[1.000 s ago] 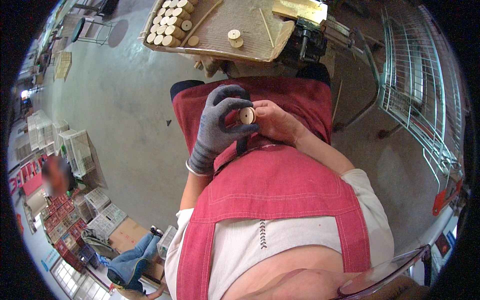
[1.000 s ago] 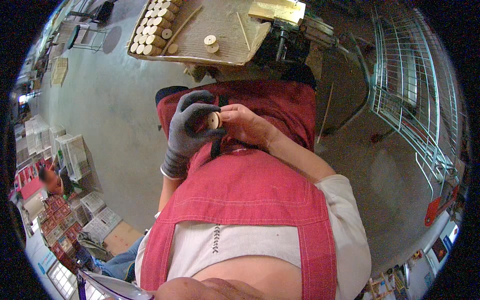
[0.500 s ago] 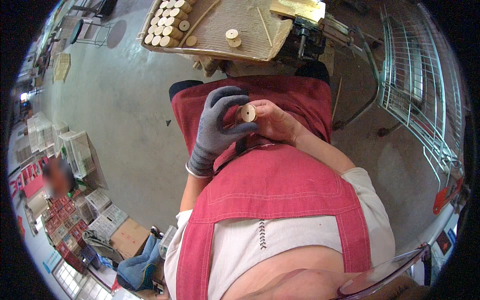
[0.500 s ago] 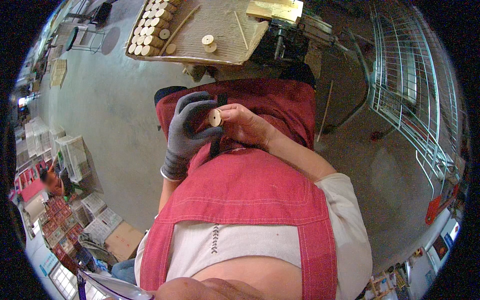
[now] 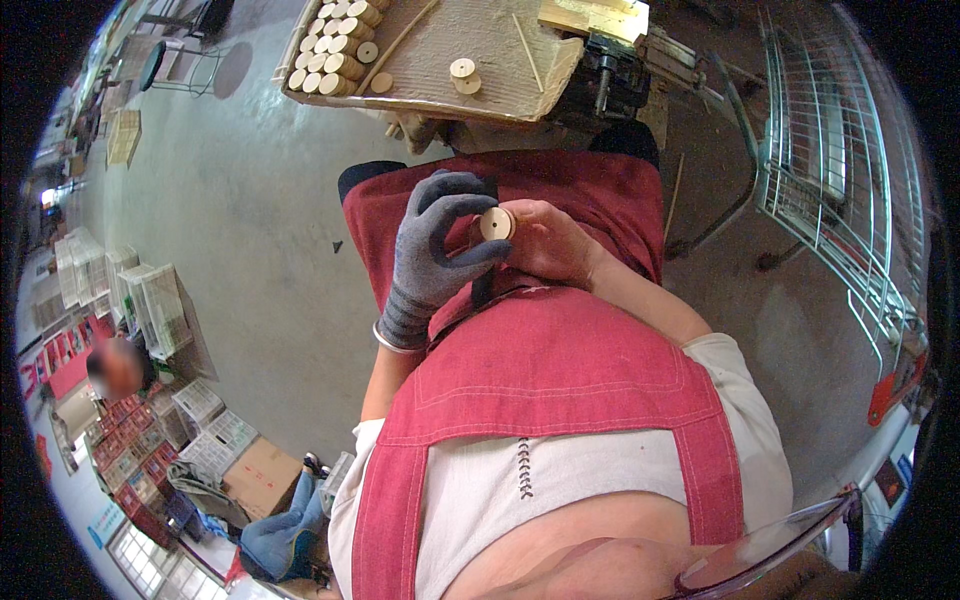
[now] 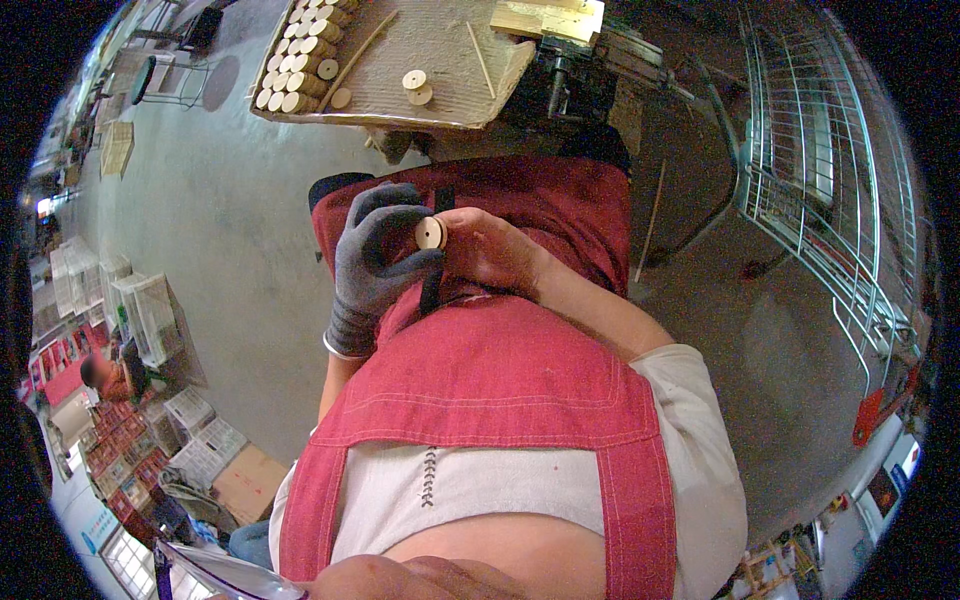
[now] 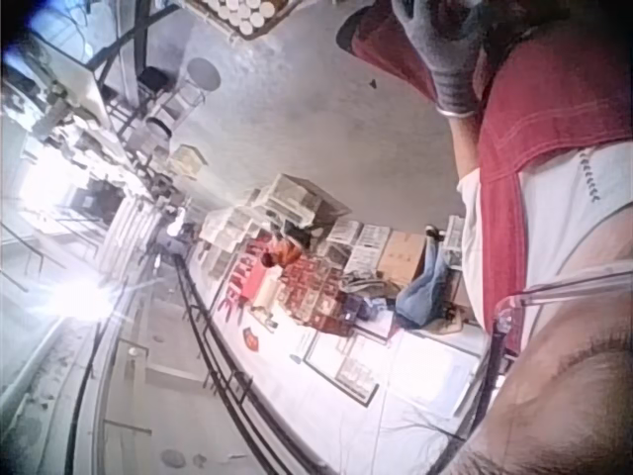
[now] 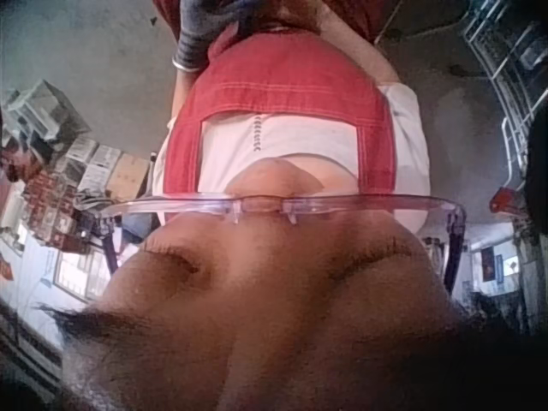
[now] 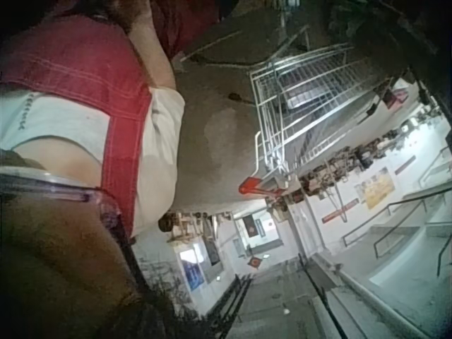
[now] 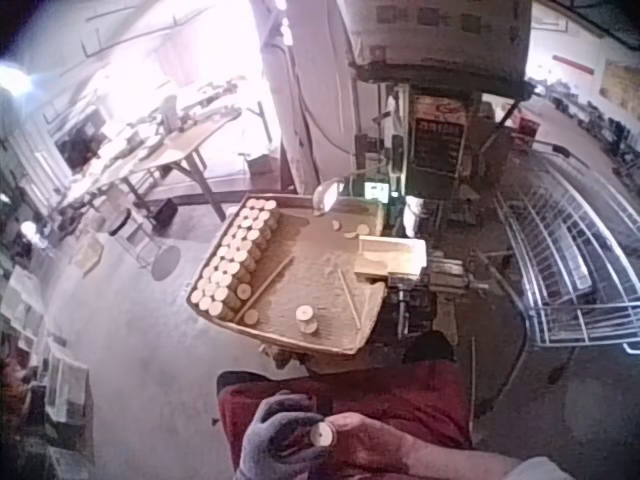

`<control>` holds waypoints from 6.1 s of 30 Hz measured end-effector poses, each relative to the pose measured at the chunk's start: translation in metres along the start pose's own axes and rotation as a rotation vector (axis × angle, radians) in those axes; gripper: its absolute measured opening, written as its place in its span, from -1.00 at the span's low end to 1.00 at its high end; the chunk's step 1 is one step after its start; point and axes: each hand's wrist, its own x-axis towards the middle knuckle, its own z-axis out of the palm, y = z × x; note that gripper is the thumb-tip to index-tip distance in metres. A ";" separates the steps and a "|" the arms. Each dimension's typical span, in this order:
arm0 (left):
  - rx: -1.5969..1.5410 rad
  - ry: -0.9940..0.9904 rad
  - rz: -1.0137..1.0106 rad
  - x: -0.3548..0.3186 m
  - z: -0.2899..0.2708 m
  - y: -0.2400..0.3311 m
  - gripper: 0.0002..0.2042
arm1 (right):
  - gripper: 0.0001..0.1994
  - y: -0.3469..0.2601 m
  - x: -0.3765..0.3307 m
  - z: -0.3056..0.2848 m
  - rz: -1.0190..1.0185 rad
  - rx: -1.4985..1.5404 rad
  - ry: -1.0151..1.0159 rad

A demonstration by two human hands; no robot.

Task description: The person picks up small wooden discs and sticks them onto thin wooden sticks. They then place the assembled items into a tray. The person repeats this process multiple times.

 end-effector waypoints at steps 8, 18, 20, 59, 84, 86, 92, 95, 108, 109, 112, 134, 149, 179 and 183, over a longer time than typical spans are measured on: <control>0.017 -0.020 0.018 0.001 -0.002 -0.002 -0.55 | -0.59 0.003 0.000 -0.005 0.026 -0.005 0.020; -0.006 -0.025 -0.020 -0.004 0.000 -0.008 -0.55 | -0.57 0.003 0.001 -0.001 0.004 -0.004 0.006; -0.021 -0.028 -0.018 -0.003 0.001 -0.009 -0.54 | -0.56 0.003 0.002 -0.002 0.003 -0.009 0.006; -0.077 -0.023 -0.029 -0.008 0.006 -0.009 -0.51 | -0.57 0.006 -0.003 -0.006 0.021 -0.021 0.062; 0.479 0.086 0.170 -0.007 -0.002 -0.015 -0.44 | -0.61 -0.001 0.003 0.014 -0.131 -0.169 0.406; 0.487 0.103 0.176 -0.009 0.000 -0.016 -0.43 | -0.64 0.002 0.003 0.012 -0.170 -0.266 0.429; 0.488 0.218 0.192 -0.011 0.011 -0.018 -0.41 | -0.75 -0.001 -0.005 0.016 -0.279 -0.848 0.488; 0.516 0.269 0.198 -0.013 0.017 -0.016 -0.48 | -0.82 0.001 -0.006 0.023 -0.363 -0.972 0.526; 0.476 0.270 0.159 -0.014 0.023 -0.018 -0.45 | -0.86 -0.001 -0.004 0.022 -0.383 -0.836 0.557; 0.398 0.264 0.127 -0.014 0.024 -0.019 -0.45 | -0.86 -0.001 -0.004 0.022 -0.383 -0.768 0.560; 0.116 0.207 -0.012 -0.016 0.025 -0.022 -0.44 | -0.85 -0.004 -0.007 0.022 -0.357 -0.670 0.561; -0.409 0.013 -0.169 -0.023 0.024 -0.032 -0.45 | -0.86 -0.006 -0.006 0.033 -0.210 -0.510 0.593; -0.492 -0.010 -0.220 -0.027 0.027 -0.035 -0.45 | -0.90 -0.007 -0.009 0.035 -0.187 -0.579 0.624; -0.568 0.033 -0.415 -0.026 0.024 -0.012 -0.78 | -0.88 -0.013 -0.006 0.040 -0.828 -1.718 0.505; -0.506 0.052 -0.351 -0.028 0.020 -0.014 -0.76 | -0.83 -0.018 -0.002 0.051 -0.978 -1.932 0.386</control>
